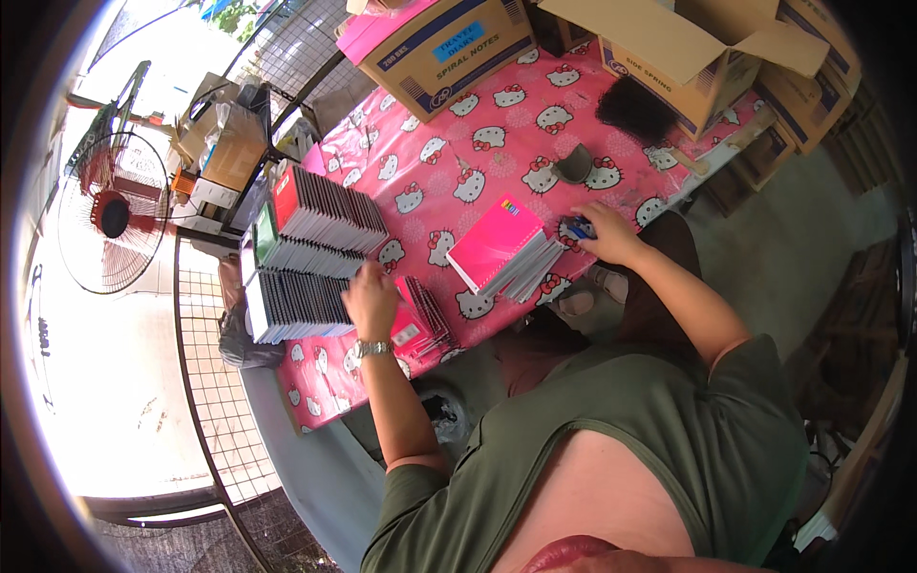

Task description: The person assembles spiral notebooks by manually threading a plastic coil through the pre-punched holes of notebook covers and paper stacks, using small pliers to cut and crimp the ends of the coil.

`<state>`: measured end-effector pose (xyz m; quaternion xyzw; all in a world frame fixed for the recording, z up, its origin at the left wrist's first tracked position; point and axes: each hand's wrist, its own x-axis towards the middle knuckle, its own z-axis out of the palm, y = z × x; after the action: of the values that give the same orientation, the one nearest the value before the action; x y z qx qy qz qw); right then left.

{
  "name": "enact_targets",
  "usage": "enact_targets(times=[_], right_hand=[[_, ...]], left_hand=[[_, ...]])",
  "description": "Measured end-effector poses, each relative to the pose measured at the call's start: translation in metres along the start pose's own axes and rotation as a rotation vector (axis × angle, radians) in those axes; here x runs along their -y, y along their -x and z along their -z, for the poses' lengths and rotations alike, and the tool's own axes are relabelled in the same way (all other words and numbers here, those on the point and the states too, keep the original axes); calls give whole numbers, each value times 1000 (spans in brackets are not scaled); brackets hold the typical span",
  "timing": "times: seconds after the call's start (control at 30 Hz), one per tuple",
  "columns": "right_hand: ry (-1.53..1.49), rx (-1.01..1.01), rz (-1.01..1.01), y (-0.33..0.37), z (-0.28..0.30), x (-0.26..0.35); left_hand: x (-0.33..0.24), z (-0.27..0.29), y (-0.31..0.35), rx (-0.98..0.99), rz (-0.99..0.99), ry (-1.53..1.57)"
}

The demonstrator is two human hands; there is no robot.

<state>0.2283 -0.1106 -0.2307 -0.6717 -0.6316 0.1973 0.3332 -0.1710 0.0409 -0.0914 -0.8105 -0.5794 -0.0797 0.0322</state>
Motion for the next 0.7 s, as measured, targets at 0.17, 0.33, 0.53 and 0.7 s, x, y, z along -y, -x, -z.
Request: enact_targets(times=[0.17,0.33,0.53,0.7], right_hand=[[-100,-552,216,-33,20,47],[-617,-603,575,-98,32,190],[-956,637,275,-30,-24,280],[-1014,845,88,-18,22,257]], left_hand=[[18,-7,-19,-283,-220,162],[-49,251,14,-1484,-458,883],[-105,299,75,-1007,-1253,1610],[-125,268,62,-1335,-1056,1333]])
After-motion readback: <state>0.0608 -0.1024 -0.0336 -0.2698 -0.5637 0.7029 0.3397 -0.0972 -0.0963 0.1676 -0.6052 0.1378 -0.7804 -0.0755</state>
